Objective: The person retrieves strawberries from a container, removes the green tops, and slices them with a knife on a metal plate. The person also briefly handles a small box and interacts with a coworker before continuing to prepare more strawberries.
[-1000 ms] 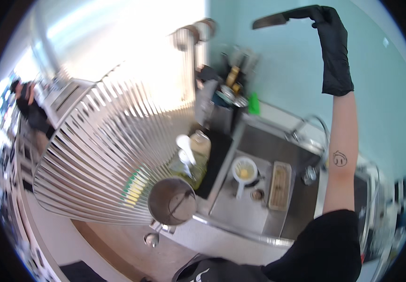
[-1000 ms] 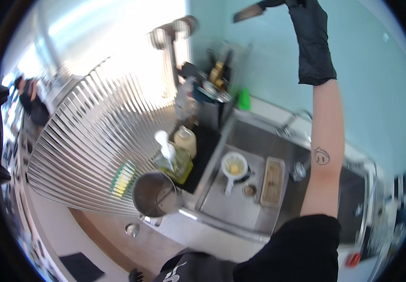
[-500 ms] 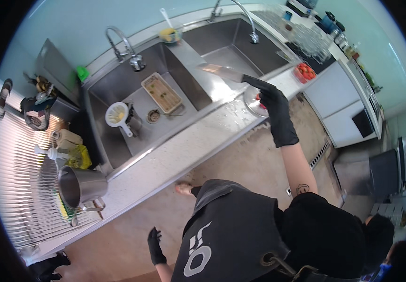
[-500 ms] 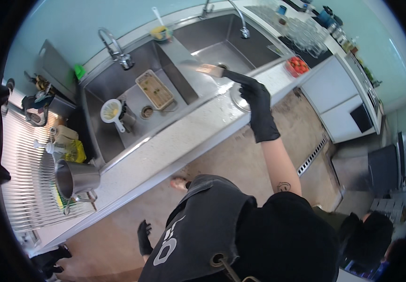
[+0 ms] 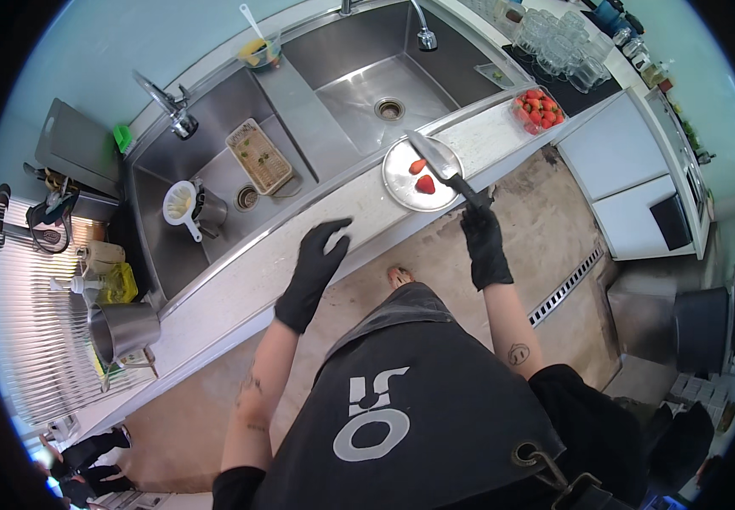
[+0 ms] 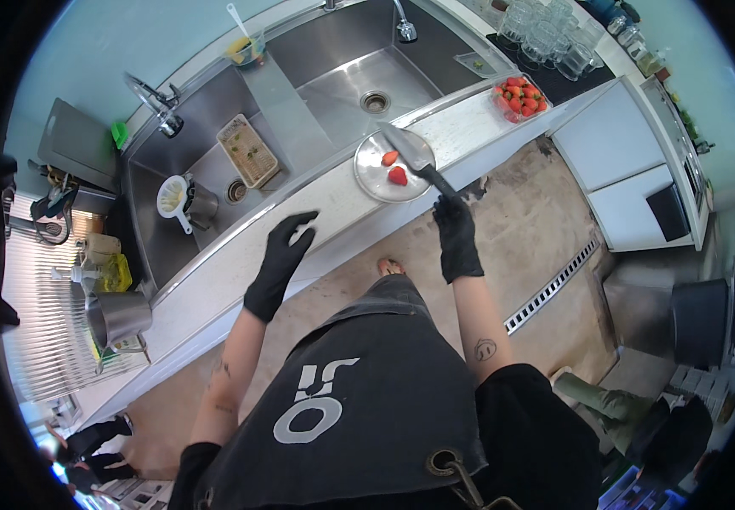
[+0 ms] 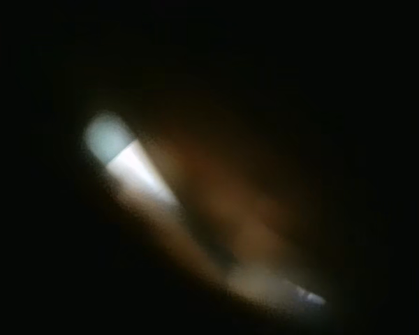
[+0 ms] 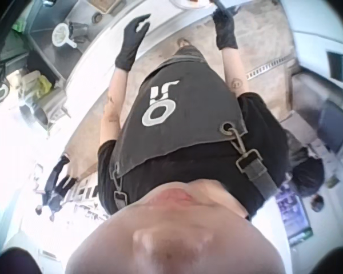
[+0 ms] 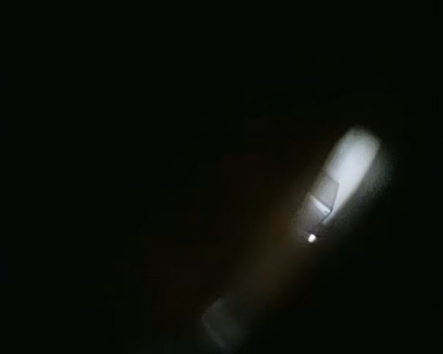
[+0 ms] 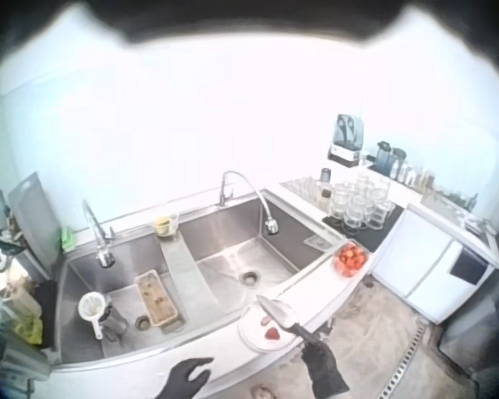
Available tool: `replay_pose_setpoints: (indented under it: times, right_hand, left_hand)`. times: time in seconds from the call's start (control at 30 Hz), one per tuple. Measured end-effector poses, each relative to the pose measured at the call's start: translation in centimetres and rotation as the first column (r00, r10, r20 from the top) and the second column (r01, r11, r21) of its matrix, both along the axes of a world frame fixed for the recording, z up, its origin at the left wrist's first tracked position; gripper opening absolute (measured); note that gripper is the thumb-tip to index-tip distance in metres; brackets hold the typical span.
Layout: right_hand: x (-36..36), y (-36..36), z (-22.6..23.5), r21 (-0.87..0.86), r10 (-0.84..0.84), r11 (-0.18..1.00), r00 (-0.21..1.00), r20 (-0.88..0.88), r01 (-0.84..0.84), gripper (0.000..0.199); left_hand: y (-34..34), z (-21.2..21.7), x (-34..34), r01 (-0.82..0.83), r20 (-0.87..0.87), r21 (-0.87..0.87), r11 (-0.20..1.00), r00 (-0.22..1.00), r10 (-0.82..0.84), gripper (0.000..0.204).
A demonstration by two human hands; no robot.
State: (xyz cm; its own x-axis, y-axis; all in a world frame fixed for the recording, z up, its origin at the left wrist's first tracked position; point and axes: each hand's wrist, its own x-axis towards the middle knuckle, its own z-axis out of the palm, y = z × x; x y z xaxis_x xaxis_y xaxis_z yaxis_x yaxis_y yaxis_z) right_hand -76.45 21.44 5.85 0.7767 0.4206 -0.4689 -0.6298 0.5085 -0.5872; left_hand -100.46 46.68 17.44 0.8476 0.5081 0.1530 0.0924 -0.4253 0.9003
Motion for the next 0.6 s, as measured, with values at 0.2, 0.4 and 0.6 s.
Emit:
replay_pose_setpoints:
  times: [0.2, 0.4, 0.6]
  right_hand:
    - [0.5, 0.0, 4.4, -0.312, 0.21, 0.933, 0.976, 0.062, -0.181, 0.031]
    - [2.2, -1.1, 6.4, -0.548, 0.338, 0.801, 0.937, 0.085, -0.239, 0.037]
    - [5.7, -0.7, 4.9, -0.743, 0.433, 0.667, 0.781, 0.45, 0.059, 0.04]
  left_hand:
    - [-1.1, -3.3, 15.4, 0.01, 0.058, 0.107, 0.994, 0.998, -0.016, 0.033]
    - [-2.0, -4.8, 19.3, 0.015, -0.109, 0.196, 0.981, 0.994, 0.006, 0.031]
    - [-2.7, -5.5, 19.3, -0.057, 0.014, 0.07, 0.996, 0.998, 0.057, 0.032]
